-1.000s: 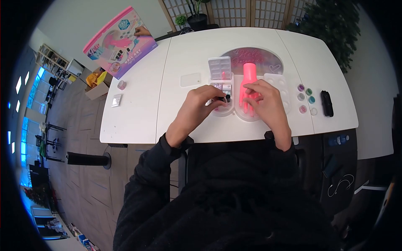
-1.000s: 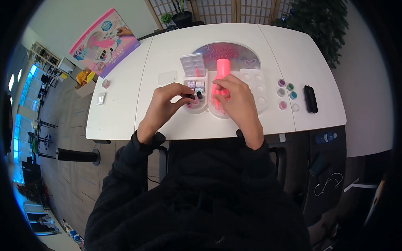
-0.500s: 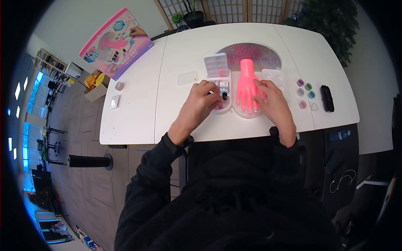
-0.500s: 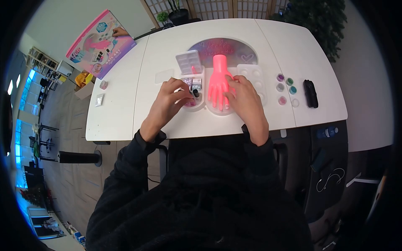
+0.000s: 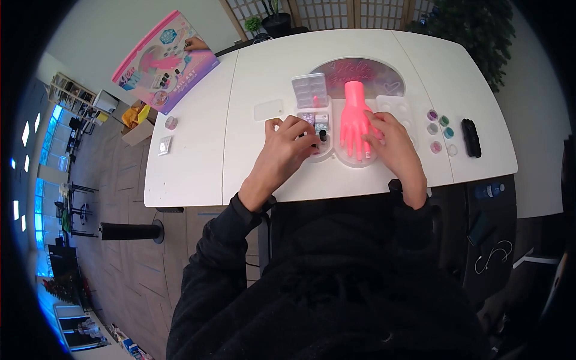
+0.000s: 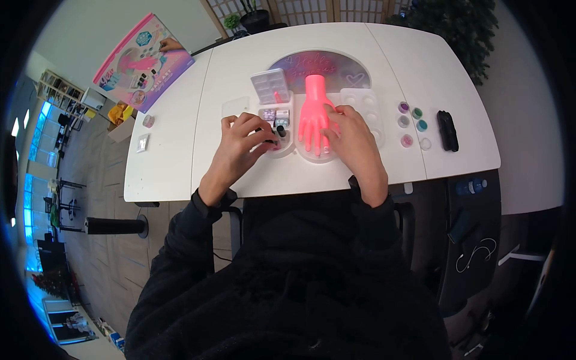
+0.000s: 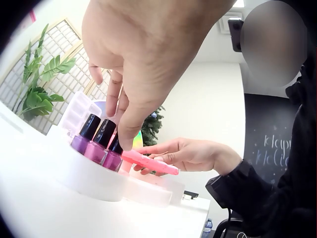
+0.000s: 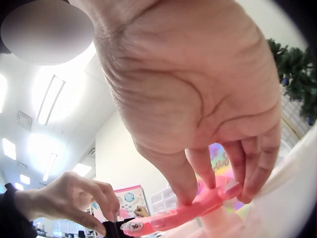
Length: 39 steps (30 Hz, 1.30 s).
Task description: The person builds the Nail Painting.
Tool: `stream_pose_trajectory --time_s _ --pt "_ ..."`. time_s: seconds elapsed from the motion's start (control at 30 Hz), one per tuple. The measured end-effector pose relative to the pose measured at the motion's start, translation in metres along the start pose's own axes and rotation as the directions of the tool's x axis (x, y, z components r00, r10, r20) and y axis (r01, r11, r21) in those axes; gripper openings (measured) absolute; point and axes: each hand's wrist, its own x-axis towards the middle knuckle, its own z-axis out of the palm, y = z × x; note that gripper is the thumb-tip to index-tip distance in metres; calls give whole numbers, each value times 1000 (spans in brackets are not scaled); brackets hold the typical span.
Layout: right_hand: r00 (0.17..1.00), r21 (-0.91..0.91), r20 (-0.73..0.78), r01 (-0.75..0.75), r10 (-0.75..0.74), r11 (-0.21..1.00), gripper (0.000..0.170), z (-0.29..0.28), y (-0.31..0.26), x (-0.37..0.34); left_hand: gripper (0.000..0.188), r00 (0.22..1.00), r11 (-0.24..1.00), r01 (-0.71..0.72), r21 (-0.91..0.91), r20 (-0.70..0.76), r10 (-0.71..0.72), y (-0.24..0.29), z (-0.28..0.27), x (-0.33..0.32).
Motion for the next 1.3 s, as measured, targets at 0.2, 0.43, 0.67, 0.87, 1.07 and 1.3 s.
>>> stream_pose_trajectory --time_s 0.2,0.43,0.67,0.87,1.07,1.3 --pt "1000 21 12 7 -7 1000 37 -2 -1 1 23 1000 998 4 -61 13 -3 -1 1 1" --pt "1000 26 19 23 -24 999 33 -2 0 1 25 999 1000 18 -7 43 -18 2 -2 4" --pt "999 21 2 44 -44 999 30 -1 0 1 24 1000 999 27 -28 12 -27 5 -5 11" --pt "996 53 -2 95 -95 994 23 1 6 0 14 991 991 133 -22 -2 -133 10 12 20" --pt "996 -1 -10 94 -94 996 25 -1 1 -1 10 981 981 194 9 -10 -194 13 11 22" --pt "998 55 -14 68 -67 996 30 -4 0 -3 35 985 986 165 -6 -47 -165 -5 -40 40"
